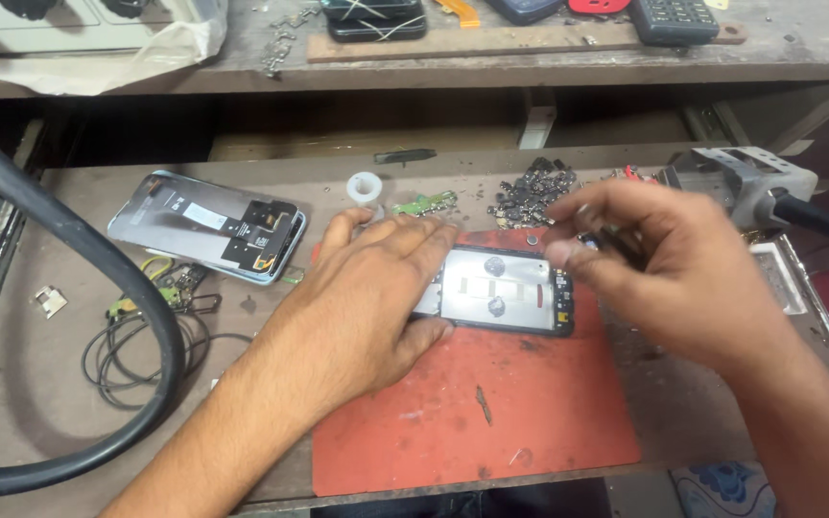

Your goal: The person disassembles a smartphone, removes the battery and internal components, then applies flux and solders a small circuit board using a soldering iron and tweezers. The work is performed on a cluttered workbench with various tools and parts visible.

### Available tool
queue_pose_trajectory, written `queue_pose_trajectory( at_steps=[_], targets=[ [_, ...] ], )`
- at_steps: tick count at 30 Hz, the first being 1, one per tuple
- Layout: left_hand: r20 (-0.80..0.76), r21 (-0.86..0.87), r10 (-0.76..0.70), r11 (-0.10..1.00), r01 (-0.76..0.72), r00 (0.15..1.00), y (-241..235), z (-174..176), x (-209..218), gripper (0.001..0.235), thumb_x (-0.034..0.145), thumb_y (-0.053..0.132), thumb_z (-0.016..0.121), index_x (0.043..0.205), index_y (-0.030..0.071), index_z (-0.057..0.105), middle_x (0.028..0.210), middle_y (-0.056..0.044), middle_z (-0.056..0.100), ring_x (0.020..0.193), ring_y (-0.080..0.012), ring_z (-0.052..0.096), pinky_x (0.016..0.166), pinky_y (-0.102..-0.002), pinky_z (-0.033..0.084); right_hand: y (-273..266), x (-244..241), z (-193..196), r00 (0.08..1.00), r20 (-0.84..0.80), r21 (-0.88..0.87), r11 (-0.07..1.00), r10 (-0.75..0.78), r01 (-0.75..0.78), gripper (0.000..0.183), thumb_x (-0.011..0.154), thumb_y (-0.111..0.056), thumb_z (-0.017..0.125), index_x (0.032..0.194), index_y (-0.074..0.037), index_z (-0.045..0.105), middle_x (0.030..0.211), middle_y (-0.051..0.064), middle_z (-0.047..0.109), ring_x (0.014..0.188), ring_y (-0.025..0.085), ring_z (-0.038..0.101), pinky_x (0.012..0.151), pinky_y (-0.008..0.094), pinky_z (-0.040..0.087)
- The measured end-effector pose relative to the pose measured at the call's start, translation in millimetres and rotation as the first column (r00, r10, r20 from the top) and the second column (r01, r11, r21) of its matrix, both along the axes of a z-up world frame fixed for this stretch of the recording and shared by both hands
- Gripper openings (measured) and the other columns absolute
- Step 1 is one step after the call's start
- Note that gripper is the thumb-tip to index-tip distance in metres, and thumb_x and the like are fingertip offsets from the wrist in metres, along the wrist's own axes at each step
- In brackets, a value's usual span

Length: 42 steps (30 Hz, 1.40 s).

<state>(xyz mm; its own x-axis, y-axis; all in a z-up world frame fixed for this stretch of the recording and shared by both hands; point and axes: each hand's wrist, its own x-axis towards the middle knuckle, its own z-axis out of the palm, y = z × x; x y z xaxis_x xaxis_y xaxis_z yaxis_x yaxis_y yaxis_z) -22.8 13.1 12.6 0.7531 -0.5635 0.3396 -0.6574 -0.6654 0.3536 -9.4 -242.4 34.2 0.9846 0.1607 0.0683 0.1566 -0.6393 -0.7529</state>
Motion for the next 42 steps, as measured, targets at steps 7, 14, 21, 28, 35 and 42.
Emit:
queue_pose_trajectory(
  at_steps=[7, 14, 21, 28, 35, 42],
  targets=[
    [-0.089, 0.002, 0.021, 1.000, -0.021, 0.996, -6, 1, 0, 0.059, 0.071, 0.019, 0.084, 0.123, 0.001, 0.063, 0.116, -0.010, 0.069, 0.113, -0.0288, 0.059, 0.100, -0.053, 0.031, 1, -5, -2, 0.957, 0.087, -0.108, 0.958, 0.275, -0.266, 0.054, 0.075, -0.024, 0.082, 0.127, -0.011, 0.072, 0.095, 0.004, 0.081, 0.076, 0.013, 0.068, 0.061, 0.028, 0.055],
    [-0.016, -0.050, 0.034, 0.998, -0.035, 0.999, -12, 3, -2, 0.066, 0.075, 0.020, 0.081, 0.130, -0.006, 0.055, 0.114, -0.018, 0.069, 0.110, -0.0313, 0.059, 0.100, -0.053, 0.031, -4, 2, -6, 0.894, 0.182, -0.403, 0.861, 0.409, -0.312, 0.073, 0.070, -0.038, 0.085, 0.134, -0.009, 0.064, 0.121, 0.015, 0.074, 0.099, 0.034, 0.070, 0.081, 0.043, 0.054],
    [0.086, -0.080, 0.020, 0.997, -0.013, 0.996, -8, 7, 1, 0.059, 0.079, 0.023, 0.079, 0.127, -0.003, 0.056, 0.115, -0.017, 0.069, 0.114, -0.0310, 0.060, 0.109, -0.057, 0.027, -5, 9, 4, 0.900, 0.138, -0.470, 0.827, 0.414, -0.309, 0.067, 0.069, -0.033, 0.084, 0.130, -0.010, 0.064, 0.117, 0.013, 0.074, 0.097, 0.035, 0.071, 0.081, 0.045, 0.054],
    [0.235, -0.083, 0.119, 0.991, -0.102, 0.965, -2, 5, 12, 0.066, 0.083, 0.024, 0.076, 0.139, 0.000, 0.052, 0.135, -0.022, 0.061, 0.129, -0.0330, 0.055, 0.115, -0.064, 0.017, 6, 24, 29, 0.876, 0.241, -0.488, 0.832, 0.418, -0.263, 0.065, 0.071, -0.025, 0.085, 0.128, -0.006, 0.062, 0.100, 0.017, 0.075, 0.082, 0.033, 0.072, 0.068, 0.041, 0.053],
    [0.182, -0.104, 0.228, 0.972, -0.212, 0.956, 9, 5, 7, 0.050, 0.087, 0.006, 0.067, 0.136, 0.000, 0.056, 0.135, -0.015, 0.063, 0.129, -0.0305, 0.056, 0.119, -0.062, 0.019, 18, 45, 34, 0.973, 0.136, -0.537, 0.839, 0.185, -0.085, 0.070, 0.075, -0.020, 0.085, 0.138, -0.013, 0.057, 0.090, 0.021, 0.073, 0.082, 0.037, 0.071, 0.069, 0.045, 0.052],
    [0.175, -0.114, 0.220, 0.973, -0.202, 0.960, 6, 1, 1, 0.044, 0.088, 0.004, 0.066, 0.131, 0.000, 0.061, 0.128, -0.013, 0.066, 0.127, -0.0307, 0.057, 0.118, -0.064, 0.018, 29, 67, 16, 0.913, 0.176, -0.441, 0.859, 0.368, -0.261, 0.089, 0.067, -0.017, 0.090, 0.144, -0.008, 0.046, 0.112, 0.023, 0.071, 0.101, 0.040, 0.069, 0.080, 0.045, 0.054]
  ],
)
